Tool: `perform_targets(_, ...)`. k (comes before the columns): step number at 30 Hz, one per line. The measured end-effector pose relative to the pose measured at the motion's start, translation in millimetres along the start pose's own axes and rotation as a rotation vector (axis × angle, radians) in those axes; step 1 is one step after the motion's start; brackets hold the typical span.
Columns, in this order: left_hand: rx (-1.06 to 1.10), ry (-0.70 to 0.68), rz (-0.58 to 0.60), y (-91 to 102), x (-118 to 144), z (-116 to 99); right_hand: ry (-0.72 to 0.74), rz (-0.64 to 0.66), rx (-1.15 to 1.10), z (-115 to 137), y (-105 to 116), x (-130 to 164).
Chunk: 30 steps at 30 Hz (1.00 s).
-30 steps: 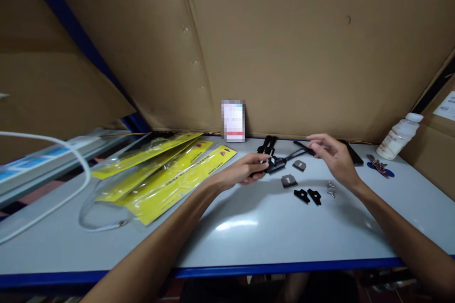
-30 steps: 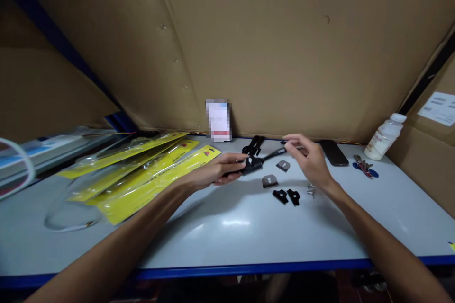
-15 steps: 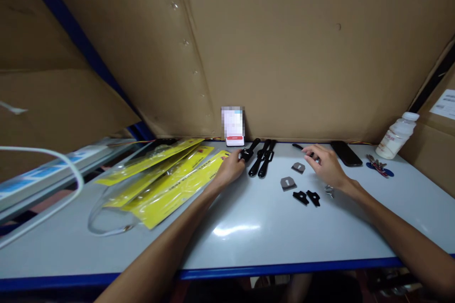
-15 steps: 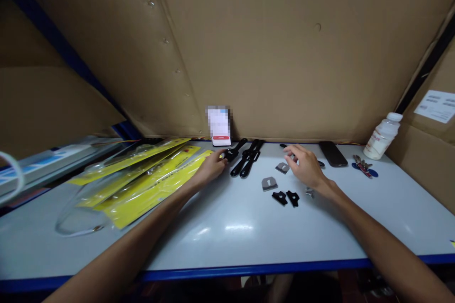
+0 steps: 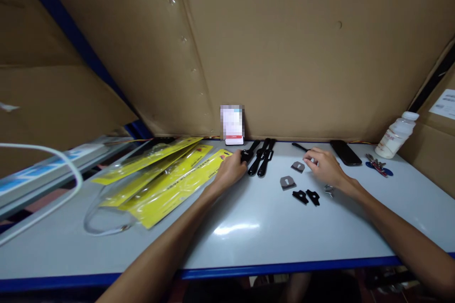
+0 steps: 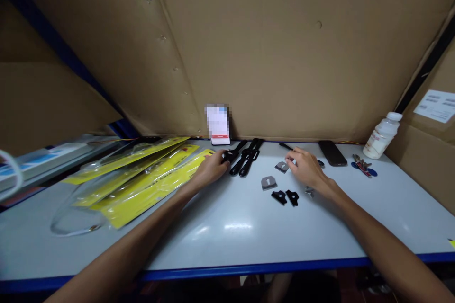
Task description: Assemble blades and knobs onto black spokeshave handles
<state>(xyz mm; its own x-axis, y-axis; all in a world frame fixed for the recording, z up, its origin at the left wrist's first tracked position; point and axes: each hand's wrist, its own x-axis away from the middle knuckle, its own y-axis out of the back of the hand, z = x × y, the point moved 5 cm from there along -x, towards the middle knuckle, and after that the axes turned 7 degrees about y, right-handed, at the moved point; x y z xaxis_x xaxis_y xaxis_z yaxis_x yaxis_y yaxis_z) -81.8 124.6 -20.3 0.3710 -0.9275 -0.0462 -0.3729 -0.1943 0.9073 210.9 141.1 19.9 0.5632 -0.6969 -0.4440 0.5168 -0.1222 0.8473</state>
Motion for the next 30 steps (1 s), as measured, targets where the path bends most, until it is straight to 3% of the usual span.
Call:
perform_targets(8, -0.037, -0.054, -0.051, 0.3, 4, -8, -0.047, 0.180, 0.181, -10, -13, 4)
perform_targets(17, -0.028, -0.181, -0.100, -4.1, 0, -10, 0.112, 0.206, 0.081, -5, -26, 10)
perform_targets(23, -0.113, -0.270, -0.267, 15.7, 27, -35, 0.055, 0.177, 0.160, -10, -11, 5)
perform_targets(27, -0.343, -0.454, -0.202, 1.6, 45, -61, -0.020, 0.049, 0.193, -18, 8, -2)
perform_targets(30, -0.394, -0.502, -0.143, -10.6, 49, -69, -0.049, 0.030, 0.237, -22, 17, -4)
